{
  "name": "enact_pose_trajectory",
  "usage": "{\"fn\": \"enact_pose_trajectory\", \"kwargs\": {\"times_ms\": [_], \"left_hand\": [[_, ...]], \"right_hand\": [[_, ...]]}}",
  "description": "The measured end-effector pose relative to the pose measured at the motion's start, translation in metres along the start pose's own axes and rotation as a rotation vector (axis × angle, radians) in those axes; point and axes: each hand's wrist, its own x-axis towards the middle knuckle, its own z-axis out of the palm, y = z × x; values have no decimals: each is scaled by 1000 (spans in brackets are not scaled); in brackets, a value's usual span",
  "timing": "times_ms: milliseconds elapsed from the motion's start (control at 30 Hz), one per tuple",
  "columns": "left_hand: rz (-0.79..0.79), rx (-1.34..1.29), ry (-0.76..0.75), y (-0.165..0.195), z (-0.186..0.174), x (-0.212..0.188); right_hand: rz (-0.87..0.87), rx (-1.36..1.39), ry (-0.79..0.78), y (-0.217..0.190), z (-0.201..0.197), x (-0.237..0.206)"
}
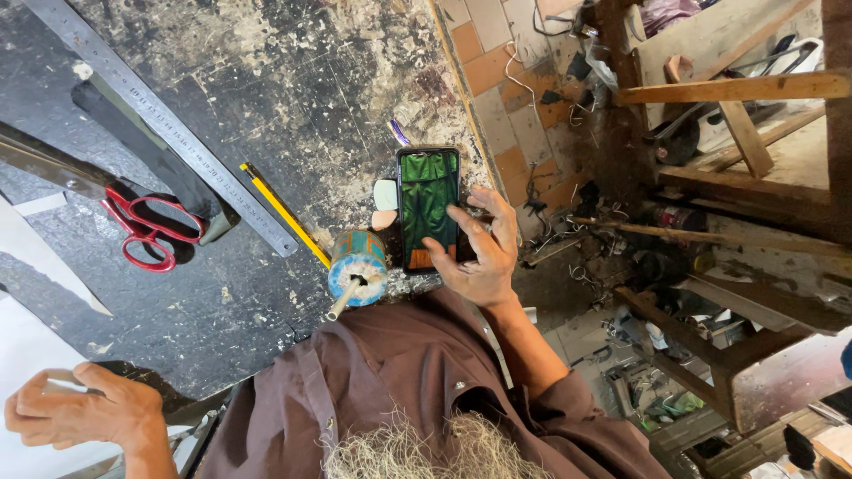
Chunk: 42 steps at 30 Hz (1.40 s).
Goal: The person aligns a large white paper pattern on a worktable, uses a ruler and pencil to draw lines, and then cuts the pattern with scissors. They repeatedly reposition the pattern and trim edges to refine the shape.
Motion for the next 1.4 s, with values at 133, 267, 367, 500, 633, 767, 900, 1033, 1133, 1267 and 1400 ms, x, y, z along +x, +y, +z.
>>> {"fn": "enact_pose_trajectory", "kwargs": {"times_ms": [133, 267, 367, 500, 633, 767, 900, 1033, 1133, 1267, 1400], "left_hand": [[35, 8, 8, -2, -1, 1], [92, 102, 21, -14, 5, 0], [72, 111, 12, -18, 7, 0], [39, 19, 21, -19, 5, -1], [48, 88, 35, -16, 0, -1], [-27, -25, 63, -17, 0, 10], [-73, -280, 46, -45, -21, 29], [-154, -377, 144, -102, -68, 35], [-451, -233, 237, -144, -85, 31], [-1028, -582, 323, -202, -80, 34], [-848, -915, 221, -231, -66, 28]], "right_hand": [[23, 60, 71, -4, -3, 0], [49, 97, 103, -7, -3, -1], [8, 47, 133, -6, -1, -1], [17, 70, 204, -4, 6, -4], [75, 106, 243, 2, 11, -13], [37, -8, 240, 3, 13, -22], [166, 332, 188, -17, 12, -13], [105, 373, 317, -67, -16, 1], [-138, 332, 263, -120, -20, 1], [-390, 312, -273, -209, 37, -7], [-295, 222, -523, -274, 138, 15]]}}
